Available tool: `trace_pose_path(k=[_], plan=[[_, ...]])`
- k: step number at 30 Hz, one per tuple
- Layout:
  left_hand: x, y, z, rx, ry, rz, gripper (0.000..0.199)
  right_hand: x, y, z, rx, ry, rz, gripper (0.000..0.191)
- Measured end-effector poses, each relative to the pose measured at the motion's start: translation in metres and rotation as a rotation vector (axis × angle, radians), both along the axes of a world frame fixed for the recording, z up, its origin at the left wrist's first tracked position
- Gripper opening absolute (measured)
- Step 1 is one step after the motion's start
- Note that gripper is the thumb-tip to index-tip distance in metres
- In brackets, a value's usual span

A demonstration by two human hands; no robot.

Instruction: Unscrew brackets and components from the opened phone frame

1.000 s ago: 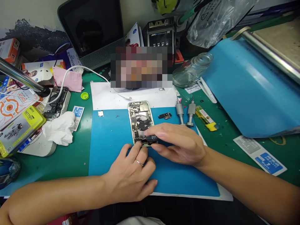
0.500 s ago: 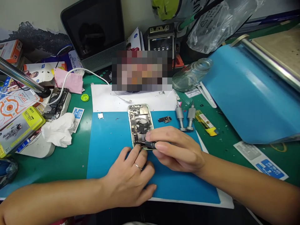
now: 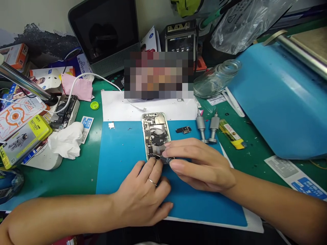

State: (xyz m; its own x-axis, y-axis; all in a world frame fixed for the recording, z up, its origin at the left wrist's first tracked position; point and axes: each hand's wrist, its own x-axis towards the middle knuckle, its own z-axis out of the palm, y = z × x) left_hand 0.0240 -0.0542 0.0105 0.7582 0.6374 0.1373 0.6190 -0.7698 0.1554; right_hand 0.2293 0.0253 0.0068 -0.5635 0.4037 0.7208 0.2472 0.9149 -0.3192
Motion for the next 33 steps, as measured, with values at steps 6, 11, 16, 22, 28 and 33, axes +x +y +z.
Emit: trace_pose_path(k=[6, 11, 16, 22, 28, 33], plan=[[-0.0002, -0.0009, 0.0009, 0.006, 0.020, -0.007, 0.042, -0.0032, 0.0003, 0.0003, -0.012, 0.065, 0.074, 0.023], [-0.0008, -0.0004, 0.0011, -0.001, 0.023, -0.010, 0.043, -0.0024, 0.0010, -0.0009, 0.001, 0.034, 0.019, 0.022], [-0.0005, -0.0007, 0.0006, 0.010, 0.019, -0.007, 0.044, -0.0056, 0.0007, -0.0018, -0.003, 0.083, 0.068, 0.028], [-0.0006, -0.0001, 0.0009, 0.014, 0.011, -0.005, 0.044, -0.0066, 0.0006, -0.0023, 0.014, 0.078, 0.018, 0.018], [-0.0013, 0.0007, 0.0012, 0.023, 0.021, -0.011, 0.045, -0.0027, 0.0002, 0.0000, -0.007, 0.068, 0.050, 0.028], [-0.0014, 0.0009, 0.0005, 0.023, 0.012, -0.012, 0.044, -0.0029, -0.0008, -0.0020, 0.008, 0.066, 0.020, 0.021]])
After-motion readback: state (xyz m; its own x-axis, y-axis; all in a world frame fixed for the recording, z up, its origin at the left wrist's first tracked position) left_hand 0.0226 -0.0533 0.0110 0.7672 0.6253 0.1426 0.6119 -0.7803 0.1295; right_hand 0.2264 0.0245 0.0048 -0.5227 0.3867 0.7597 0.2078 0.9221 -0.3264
